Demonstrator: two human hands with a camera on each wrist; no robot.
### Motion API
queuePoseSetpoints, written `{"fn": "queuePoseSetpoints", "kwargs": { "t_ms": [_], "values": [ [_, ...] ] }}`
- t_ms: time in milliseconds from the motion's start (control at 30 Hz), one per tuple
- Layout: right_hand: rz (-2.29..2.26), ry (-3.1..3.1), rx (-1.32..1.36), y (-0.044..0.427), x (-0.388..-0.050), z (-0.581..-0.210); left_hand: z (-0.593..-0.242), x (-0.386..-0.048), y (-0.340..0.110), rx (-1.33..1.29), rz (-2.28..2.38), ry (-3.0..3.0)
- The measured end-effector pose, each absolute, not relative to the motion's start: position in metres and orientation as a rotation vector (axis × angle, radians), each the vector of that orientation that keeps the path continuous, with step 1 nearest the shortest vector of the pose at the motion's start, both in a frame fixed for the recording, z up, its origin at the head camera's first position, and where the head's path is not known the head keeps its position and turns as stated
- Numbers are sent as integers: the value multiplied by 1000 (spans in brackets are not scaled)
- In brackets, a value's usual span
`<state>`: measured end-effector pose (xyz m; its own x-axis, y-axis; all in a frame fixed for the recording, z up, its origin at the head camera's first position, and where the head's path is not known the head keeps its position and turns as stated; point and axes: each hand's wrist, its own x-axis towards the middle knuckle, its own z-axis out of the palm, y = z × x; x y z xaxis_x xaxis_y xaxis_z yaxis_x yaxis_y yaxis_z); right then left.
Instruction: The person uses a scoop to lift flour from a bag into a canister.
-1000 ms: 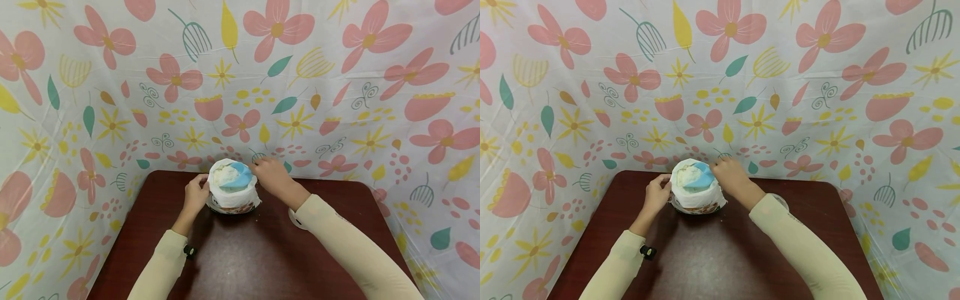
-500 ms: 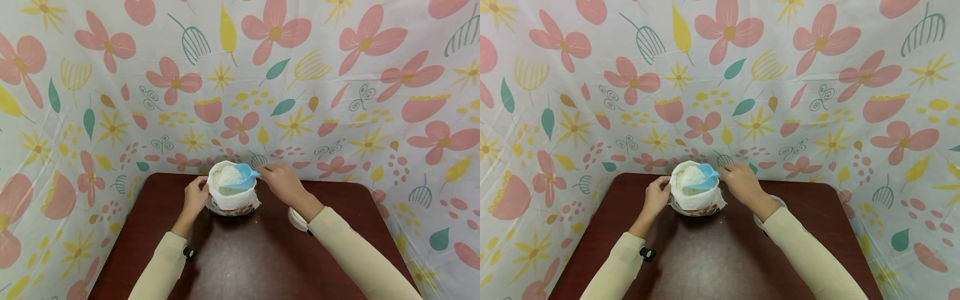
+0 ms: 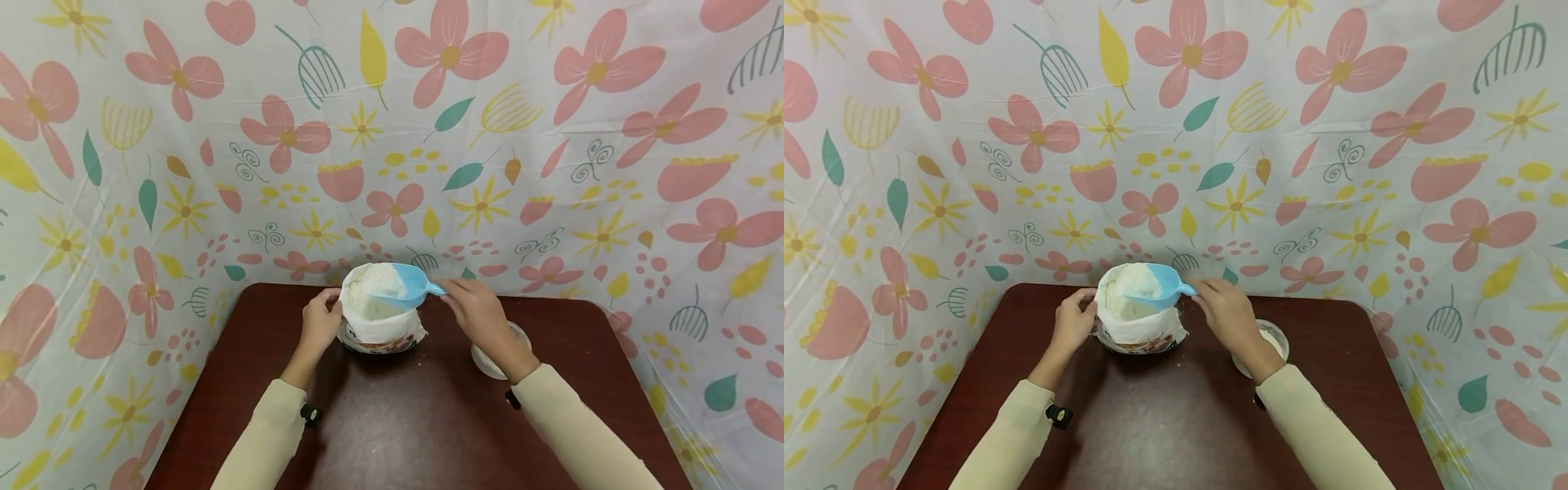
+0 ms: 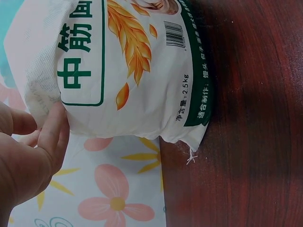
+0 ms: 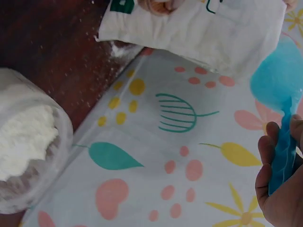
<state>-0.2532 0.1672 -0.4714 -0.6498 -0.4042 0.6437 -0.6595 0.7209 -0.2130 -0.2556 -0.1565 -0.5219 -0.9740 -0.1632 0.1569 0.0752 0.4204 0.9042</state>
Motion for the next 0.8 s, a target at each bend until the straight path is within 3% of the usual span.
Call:
{"fn": "queuePoseSetpoints", "kwargs": {
  "t_ms": [367, 800],
  "values": [
    [696, -2354, 745, 176, -243, -482, -524, -255, -156, 68, -1582, -2458],
    [699, -2349, 772, 205, -242, -460, -522, -256, -156, 85, -1585, -2448]
  ]
}}
